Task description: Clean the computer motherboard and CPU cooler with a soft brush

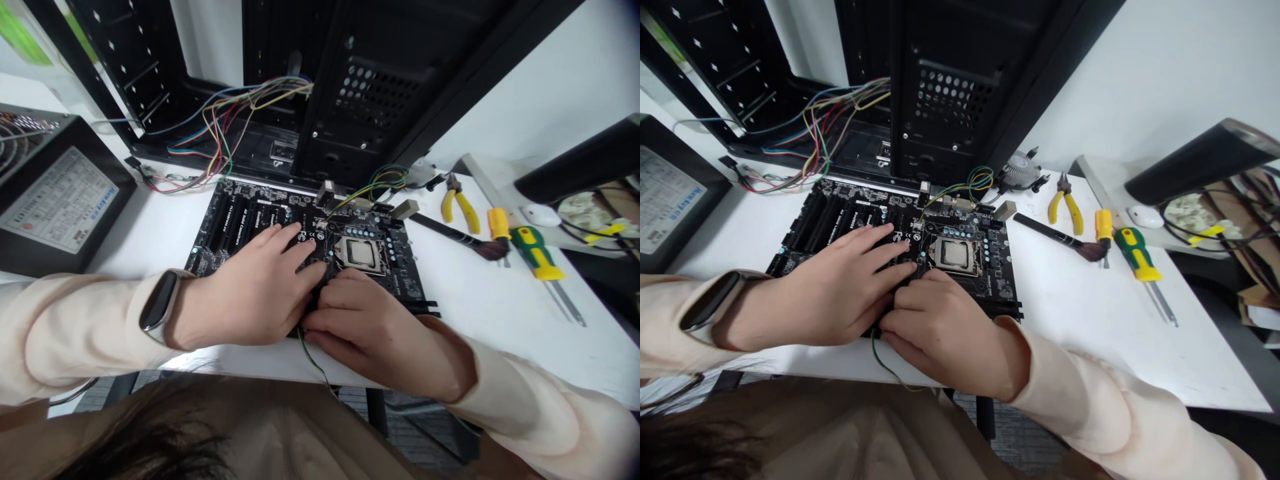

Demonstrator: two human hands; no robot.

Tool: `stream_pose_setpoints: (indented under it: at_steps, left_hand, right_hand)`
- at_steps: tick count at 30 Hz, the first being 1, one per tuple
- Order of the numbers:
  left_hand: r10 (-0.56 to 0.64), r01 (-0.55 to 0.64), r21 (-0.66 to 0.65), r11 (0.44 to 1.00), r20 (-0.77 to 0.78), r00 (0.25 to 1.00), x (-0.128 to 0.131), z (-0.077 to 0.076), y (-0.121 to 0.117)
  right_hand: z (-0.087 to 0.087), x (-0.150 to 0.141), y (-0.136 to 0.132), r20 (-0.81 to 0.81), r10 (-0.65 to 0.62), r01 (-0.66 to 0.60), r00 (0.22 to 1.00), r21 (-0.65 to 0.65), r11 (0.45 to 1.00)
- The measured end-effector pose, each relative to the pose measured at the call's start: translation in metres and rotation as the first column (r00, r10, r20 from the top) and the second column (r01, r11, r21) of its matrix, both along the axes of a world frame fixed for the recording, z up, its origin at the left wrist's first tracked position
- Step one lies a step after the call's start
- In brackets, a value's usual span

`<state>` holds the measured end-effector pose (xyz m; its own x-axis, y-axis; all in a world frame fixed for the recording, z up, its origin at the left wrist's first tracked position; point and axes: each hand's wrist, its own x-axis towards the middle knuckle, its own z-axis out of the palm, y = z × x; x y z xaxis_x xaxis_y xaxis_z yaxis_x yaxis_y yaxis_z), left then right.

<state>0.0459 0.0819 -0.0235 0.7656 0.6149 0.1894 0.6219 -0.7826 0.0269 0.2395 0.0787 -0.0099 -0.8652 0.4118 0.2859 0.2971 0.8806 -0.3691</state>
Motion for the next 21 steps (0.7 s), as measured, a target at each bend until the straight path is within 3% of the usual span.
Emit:
stream_pose_setpoints:
  at_steps: [21]
  left_hand:
    - [-0.011, 0.011, -0.041, 0.999, 0.024, 1.0, 0.0002, -0.0006, 0.0001]
  right_hand:
    - [-0.0001, -0.0008, 0.0004, -0.021, 0.007, -0.006, 1.0, 0.024, 1.0]
